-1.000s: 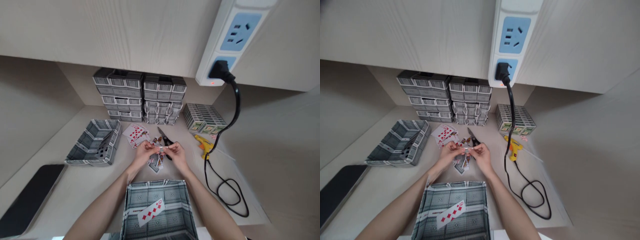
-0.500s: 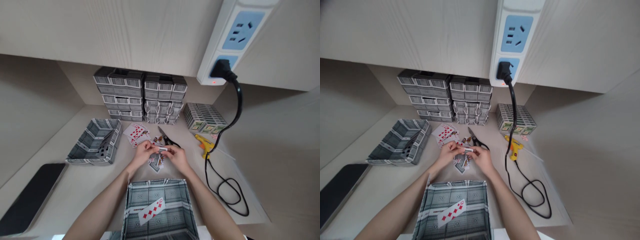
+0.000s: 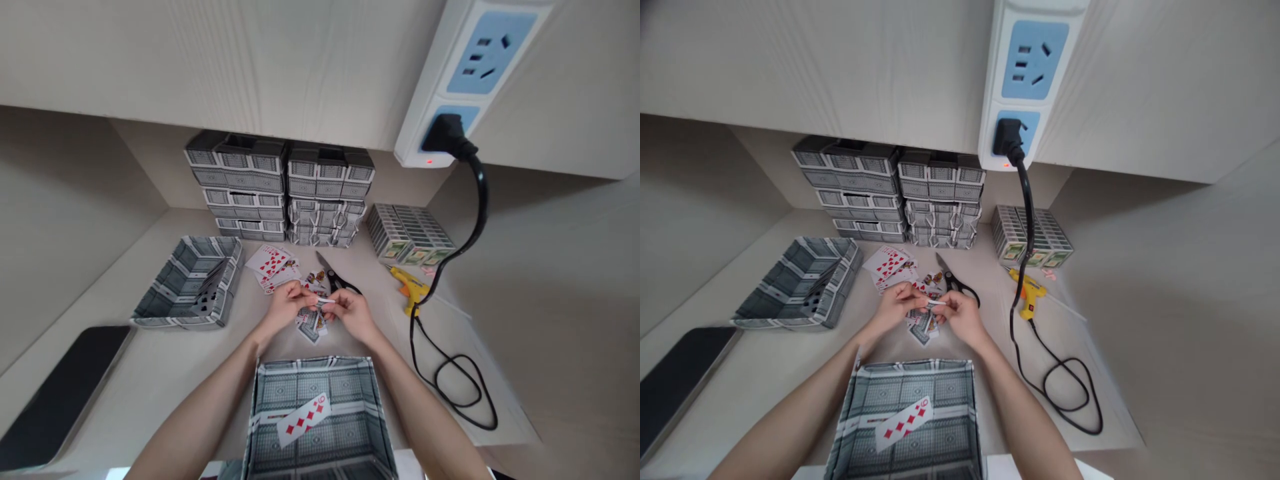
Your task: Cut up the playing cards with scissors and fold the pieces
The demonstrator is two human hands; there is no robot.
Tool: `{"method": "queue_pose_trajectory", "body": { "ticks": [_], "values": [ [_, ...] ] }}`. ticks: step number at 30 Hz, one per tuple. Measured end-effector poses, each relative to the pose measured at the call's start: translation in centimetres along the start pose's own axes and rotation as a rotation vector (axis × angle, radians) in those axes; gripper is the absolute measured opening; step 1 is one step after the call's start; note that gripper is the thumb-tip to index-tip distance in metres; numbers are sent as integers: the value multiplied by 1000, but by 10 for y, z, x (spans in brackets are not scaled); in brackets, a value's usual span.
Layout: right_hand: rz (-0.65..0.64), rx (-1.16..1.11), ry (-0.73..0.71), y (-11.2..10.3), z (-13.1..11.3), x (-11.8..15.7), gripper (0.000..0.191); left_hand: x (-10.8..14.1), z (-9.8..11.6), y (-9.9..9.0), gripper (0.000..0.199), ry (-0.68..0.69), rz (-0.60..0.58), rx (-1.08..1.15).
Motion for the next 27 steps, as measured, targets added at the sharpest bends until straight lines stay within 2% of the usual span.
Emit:
{"method": "queue_pose_trajectory", "body": {
  "ticks": [6,23,27],
  "values": [
    [14,-77,14,2,-5,0,24,-2,-4,-2,53,17,48,10],
    [41,-116,38,3,-3,0,22,0,-6,0,55,-115,83,45],
    [15,-133,35,4,-6,0,23,-1,-9,-1,55,-153,73,65]
  ]
}}
Point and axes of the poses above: each hand's wrist, its own x-axis away from the middle knuckle, its own y-axis out of the palm, z = x × y, the point moved 4 cm from there along -x, towards the middle knuckle, and after that the axes turned 3 degrees about y, right-handed, at the moved point
